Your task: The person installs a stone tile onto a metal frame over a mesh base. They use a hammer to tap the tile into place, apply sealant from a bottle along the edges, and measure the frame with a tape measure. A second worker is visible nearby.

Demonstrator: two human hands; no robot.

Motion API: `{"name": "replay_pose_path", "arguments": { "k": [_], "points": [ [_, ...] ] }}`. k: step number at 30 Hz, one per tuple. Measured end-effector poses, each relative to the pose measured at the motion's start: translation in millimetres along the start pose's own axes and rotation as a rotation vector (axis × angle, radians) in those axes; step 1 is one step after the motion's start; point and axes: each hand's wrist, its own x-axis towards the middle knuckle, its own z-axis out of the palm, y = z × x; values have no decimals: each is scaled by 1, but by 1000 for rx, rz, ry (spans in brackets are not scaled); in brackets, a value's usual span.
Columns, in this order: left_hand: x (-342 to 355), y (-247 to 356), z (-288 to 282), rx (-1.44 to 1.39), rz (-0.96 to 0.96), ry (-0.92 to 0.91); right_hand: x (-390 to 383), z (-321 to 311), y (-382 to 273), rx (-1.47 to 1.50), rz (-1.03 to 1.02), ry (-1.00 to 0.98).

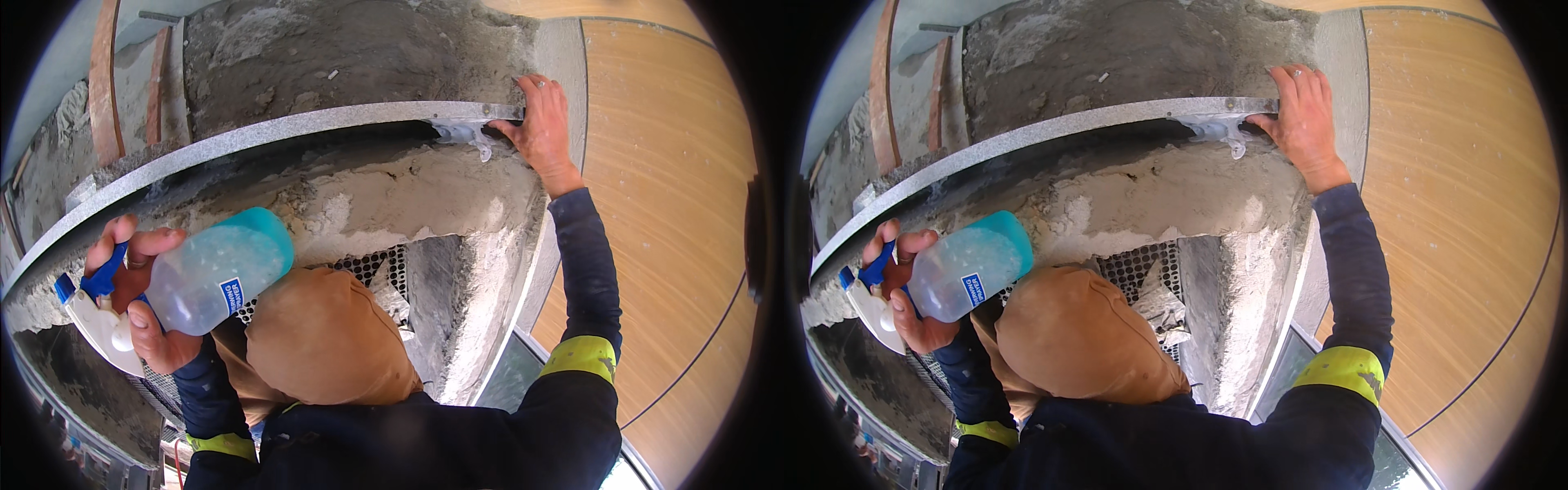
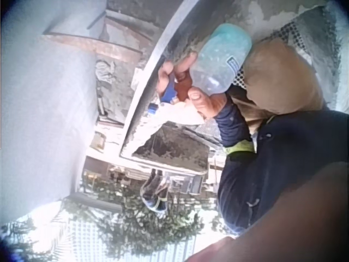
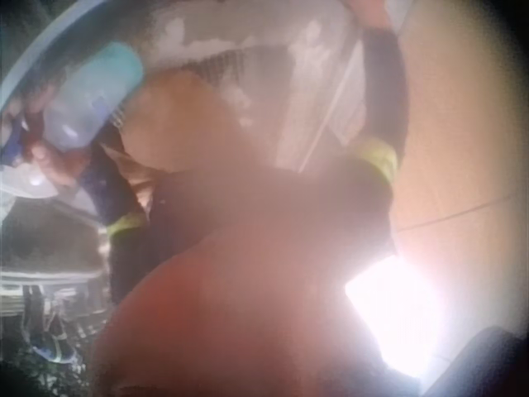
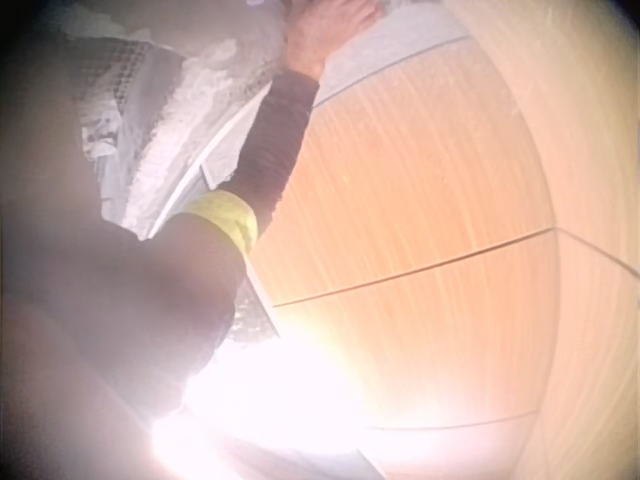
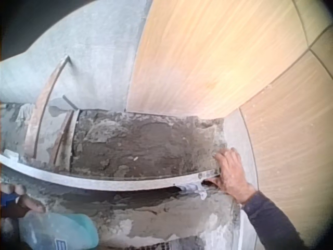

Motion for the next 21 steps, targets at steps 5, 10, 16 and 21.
{"name": "replay_pose_path", "arguments": {
  "k": [5,10,16,21],
  "points": [
    [-3,4,-2,11,19,7,-9,-35,-12,-17,121,-75],
    [-1,0,-1,-15,29,-7,-27,-38,-23,70,118,-418],
    [-1,0,-2,-5,22,-17,-16,-29,-24,85,100,-439],
    [-2,1,0,-19,27,-8,-17,-34,-45,98,129,-502]
  ]
}}
